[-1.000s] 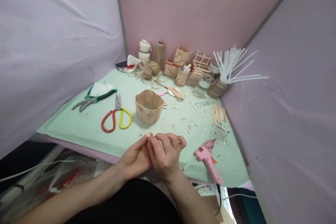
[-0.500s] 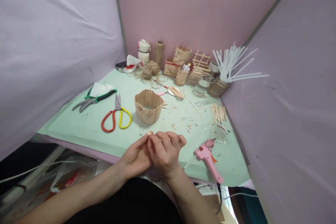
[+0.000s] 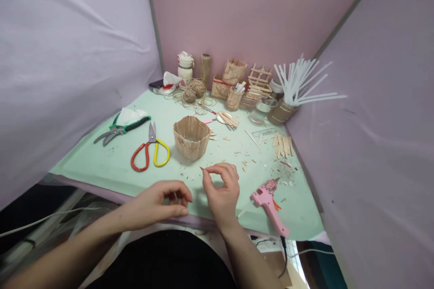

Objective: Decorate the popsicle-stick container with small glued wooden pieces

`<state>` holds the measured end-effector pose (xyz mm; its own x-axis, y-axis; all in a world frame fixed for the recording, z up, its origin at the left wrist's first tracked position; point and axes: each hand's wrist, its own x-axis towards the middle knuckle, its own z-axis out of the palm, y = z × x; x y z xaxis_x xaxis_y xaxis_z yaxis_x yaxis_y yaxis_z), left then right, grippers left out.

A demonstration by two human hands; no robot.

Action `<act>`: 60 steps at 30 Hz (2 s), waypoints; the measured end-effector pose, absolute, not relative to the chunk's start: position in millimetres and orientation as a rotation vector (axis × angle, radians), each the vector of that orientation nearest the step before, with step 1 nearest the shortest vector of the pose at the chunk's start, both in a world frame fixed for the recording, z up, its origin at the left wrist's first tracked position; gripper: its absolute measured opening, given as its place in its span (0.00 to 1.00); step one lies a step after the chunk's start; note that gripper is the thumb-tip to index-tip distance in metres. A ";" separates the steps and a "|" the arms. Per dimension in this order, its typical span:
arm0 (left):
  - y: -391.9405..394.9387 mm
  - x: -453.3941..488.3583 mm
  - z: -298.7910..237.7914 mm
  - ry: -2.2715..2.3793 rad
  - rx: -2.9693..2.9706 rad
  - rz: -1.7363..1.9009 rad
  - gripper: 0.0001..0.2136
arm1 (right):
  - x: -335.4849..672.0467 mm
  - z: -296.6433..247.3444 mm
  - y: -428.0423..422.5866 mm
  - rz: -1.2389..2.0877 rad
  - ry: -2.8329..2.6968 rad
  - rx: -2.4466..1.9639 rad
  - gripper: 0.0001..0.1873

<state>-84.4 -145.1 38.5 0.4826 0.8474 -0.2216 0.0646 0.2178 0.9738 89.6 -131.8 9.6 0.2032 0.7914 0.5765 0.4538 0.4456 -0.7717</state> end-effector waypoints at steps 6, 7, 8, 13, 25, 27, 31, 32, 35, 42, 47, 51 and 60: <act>-92.7 -104.6 97.6 1.097 1.865 1.172 0.19 | 91.7 12.9 -126.9 0.691 -1.268 -1.201 0.06; -80.3 -101.1 101.2 1.058 1.929 1.128 0.17 | 91.7 13.5 -125.9 0.708 -1.265 -1.209 0.07; -67.9 -96.8 103.0 1.040 1.989 1.043 0.14 | 91.8 14.2 -124.8 0.722 -1.264 -1.217 0.07; -18.8 -79.3 104.2 1.107 2.229 0.358 0.14 | 92.9 17.6 -119.0 0.766 -1.252 -1.208 0.08; -18.9 -121.2 98.4 1.052 1.747 0.658 0.14 | 93.0 57.4 -72.6 1.025 -1.238 -1.230 0.11; -28.3 -122.6 84.1 1.015 1.659 0.743 0.15 | 91.2 70.3 -67.3 1.048 -1.277 -1.270 0.10; -41.6 -120.5 63.8 1.042 1.596 0.863 0.15 | 84.6 85.3 -63.2 1.090 -1.390 -1.361 0.09; -43.2 -120.1 61.0 1.052 1.595 0.884 0.15 | 83.0 86.1 -62.5 1.096 -1.417 -1.372 0.09; -45.1 -120.0 56.3 1.066 1.586 0.926 0.14 | 80.2 85.2 -60.2 1.087 -1.469 -1.412 0.08; -47.6 -119.6 55.5 1.076 1.578 0.947 0.13 | 80.9 85.1 -57.4 1.093 -1.499 -1.465 0.07; -48.8 -118.4 54.3 1.065 1.594 0.943 0.13 | 80.8 83.0 -55.8 1.106 -1.540 -1.453 0.07; -48.9 -118.9 53.4 1.074 1.616 0.942 0.13 | 81.0 80.6 -54.1 1.100 -1.558 -1.453 0.08; -47.7 -119.8 50.1 1.089 1.668 0.912 0.15 | 80.7 81.8 -54.6 1.124 -1.572 -1.478 0.09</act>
